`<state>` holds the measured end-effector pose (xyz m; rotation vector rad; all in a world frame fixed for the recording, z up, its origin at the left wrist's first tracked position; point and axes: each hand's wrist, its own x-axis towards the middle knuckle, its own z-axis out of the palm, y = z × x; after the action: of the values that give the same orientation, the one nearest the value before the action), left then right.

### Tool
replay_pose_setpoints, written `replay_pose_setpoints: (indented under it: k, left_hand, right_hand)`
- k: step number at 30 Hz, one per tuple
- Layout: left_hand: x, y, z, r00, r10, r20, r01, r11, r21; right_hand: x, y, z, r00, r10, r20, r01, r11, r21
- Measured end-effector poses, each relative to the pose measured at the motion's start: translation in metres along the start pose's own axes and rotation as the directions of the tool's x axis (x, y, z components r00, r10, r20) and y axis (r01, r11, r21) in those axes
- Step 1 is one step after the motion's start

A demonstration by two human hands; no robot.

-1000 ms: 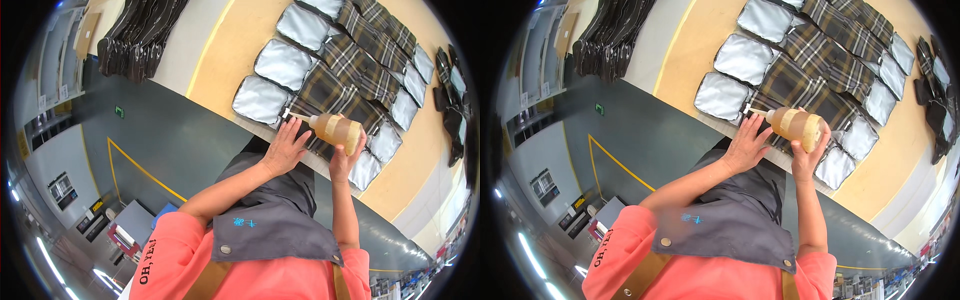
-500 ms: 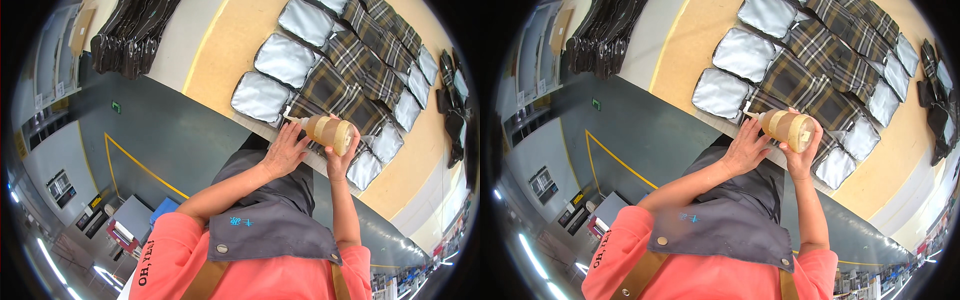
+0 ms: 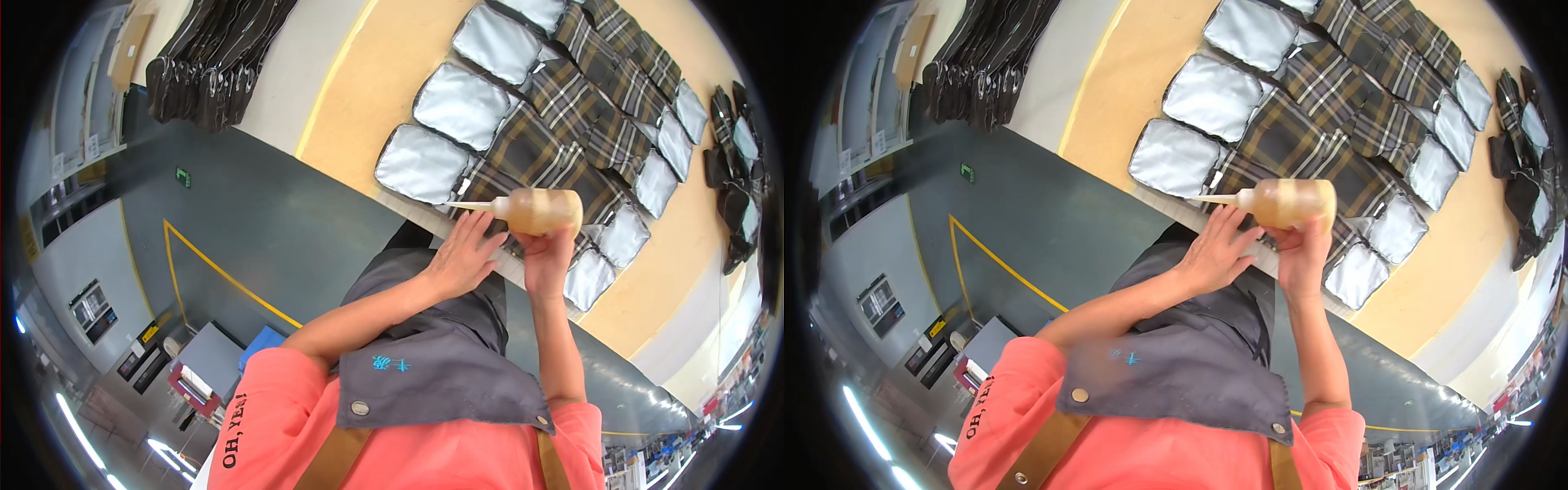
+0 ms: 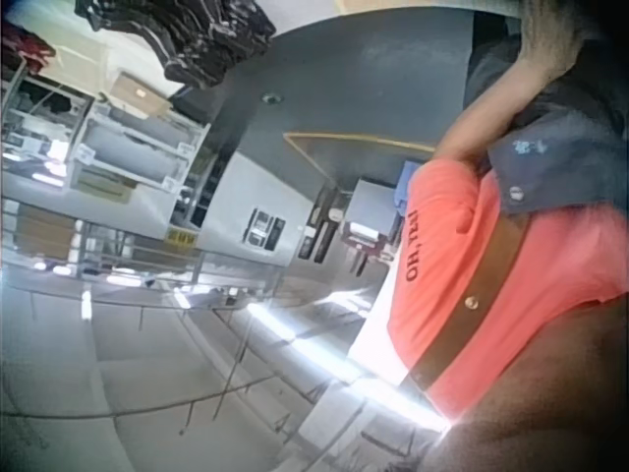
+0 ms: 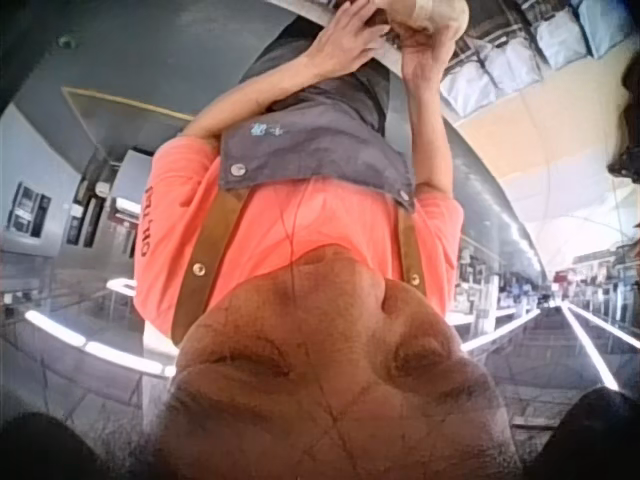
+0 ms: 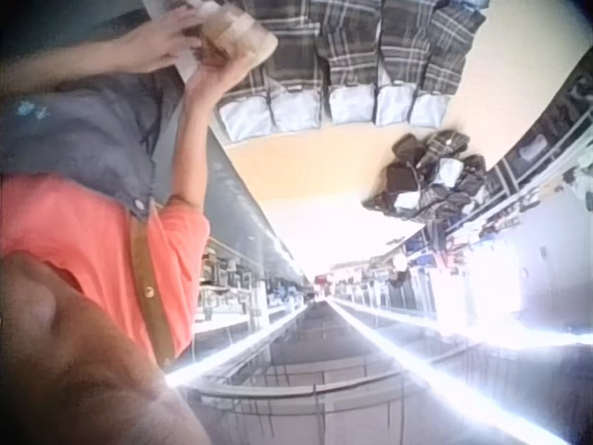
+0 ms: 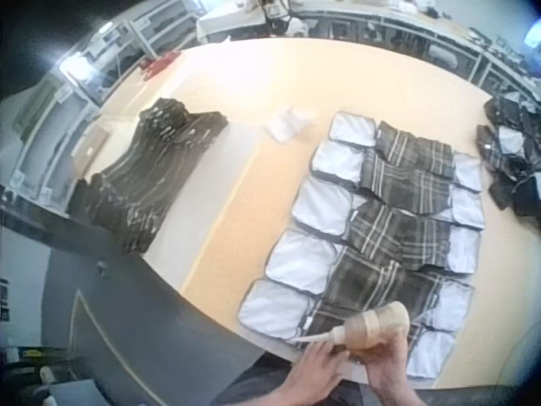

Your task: The person lays out plaid fabric pouches on a table, applies a liquid from a squeeze bottle to the edges, folds the pouches closed, and stacks them. The person repeats this process for multiple pouches.

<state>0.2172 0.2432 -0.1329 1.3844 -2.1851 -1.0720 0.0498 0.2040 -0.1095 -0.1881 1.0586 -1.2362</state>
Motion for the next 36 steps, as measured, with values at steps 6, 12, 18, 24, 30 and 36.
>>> replay_pose_setpoints:
  k: [6,12,18,24,30,36]
  left_hand:
    - [0.048,0.02,-0.01,0.985,0.047,-0.164,-0.051,0.999,-0.018]
    - [0.125,0.001,-0.019,0.89,-0.138,-0.434,0.187,0.98,0.073]
    - [0.127,0.009,0.002,0.957,-0.085,-0.277,0.118,0.987,0.106]
    - [0.126,0.01,0.009,0.971,-0.105,-0.215,0.127,0.988,0.09]
    - [0.124,0.012,0.013,0.971,-0.113,-0.21,0.129,0.989,0.065]
    - [0.125,0.015,0.008,0.975,-0.125,-0.181,0.137,0.989,0.053]
  right_hand:
    - [0.047,-0.095,0.013,0.956,-0.058,0.288,-0.185,0.643,0.743]
    - [0.075,-0.119,0.015,0.94,-0.341,0.034,0.324,0.917,0.234]
    - [0.09,-0.085,-0.009,0.904,-0.407,0.129,0.427,0.864,-0.268]
    - [0.098,-0.068,-0.002,0.85,-0.451,0.273,0.526,0.701,-0.481]
    - [0.103,-0.058,-0.013,0.838,-0.437,0.328,0.546,0.679,-0.492]
    - [0.097,-0.054,-0.014,0.817,-0.408,0.408,0.571,0.674,-0.468]
